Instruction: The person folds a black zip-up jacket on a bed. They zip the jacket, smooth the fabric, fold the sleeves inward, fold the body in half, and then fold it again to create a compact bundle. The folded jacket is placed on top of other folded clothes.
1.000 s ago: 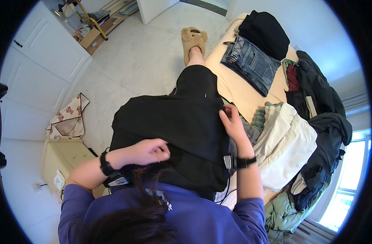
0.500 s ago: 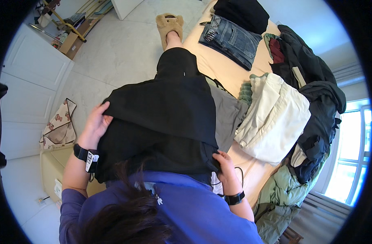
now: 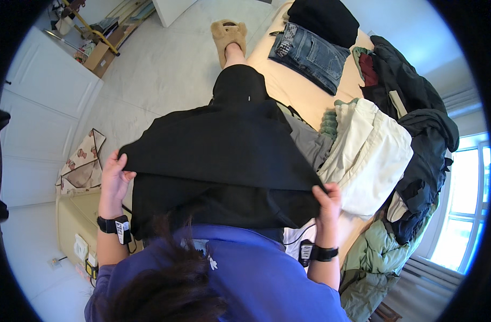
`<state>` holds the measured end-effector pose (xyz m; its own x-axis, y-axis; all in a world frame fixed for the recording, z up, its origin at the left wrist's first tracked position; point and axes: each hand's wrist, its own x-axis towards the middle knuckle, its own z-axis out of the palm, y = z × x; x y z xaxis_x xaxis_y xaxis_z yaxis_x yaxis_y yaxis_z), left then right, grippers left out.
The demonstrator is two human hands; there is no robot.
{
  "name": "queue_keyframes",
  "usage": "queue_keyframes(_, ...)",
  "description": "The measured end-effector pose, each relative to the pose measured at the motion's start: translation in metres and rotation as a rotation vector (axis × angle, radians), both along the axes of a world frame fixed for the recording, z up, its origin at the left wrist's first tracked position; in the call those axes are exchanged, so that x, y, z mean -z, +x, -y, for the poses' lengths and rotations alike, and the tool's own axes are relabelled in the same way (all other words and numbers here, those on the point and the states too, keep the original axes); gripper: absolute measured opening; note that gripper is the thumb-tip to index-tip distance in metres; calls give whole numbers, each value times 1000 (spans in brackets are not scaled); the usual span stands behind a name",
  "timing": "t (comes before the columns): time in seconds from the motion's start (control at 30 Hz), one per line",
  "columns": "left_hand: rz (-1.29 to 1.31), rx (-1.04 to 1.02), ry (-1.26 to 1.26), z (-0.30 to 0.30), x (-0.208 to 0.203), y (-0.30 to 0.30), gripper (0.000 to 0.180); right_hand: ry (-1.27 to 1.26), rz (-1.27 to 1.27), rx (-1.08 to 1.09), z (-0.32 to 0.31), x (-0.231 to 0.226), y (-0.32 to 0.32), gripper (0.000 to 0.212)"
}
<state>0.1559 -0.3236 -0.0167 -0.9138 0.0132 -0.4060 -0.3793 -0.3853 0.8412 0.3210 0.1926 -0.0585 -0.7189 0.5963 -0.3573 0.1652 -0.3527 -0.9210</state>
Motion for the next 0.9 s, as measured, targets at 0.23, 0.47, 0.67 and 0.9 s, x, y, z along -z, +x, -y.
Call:
queue_keyframes(0.23,233,57,-304,12,30,17,20,736,250,-427,-14,20,21,28)
queue_keyframes(0.47,275,139,-480,29,35,87,34,42,156,-405,20,39,22,34)
queue_keyframes(0.67,353,176,-197,24,-2,115,38,-715,233,-213,9,12,-11,41)
queue_keyframes(0.9,-15,4,-259,28,-61,124,38,-143,98,-288,23,-94,-13,36)
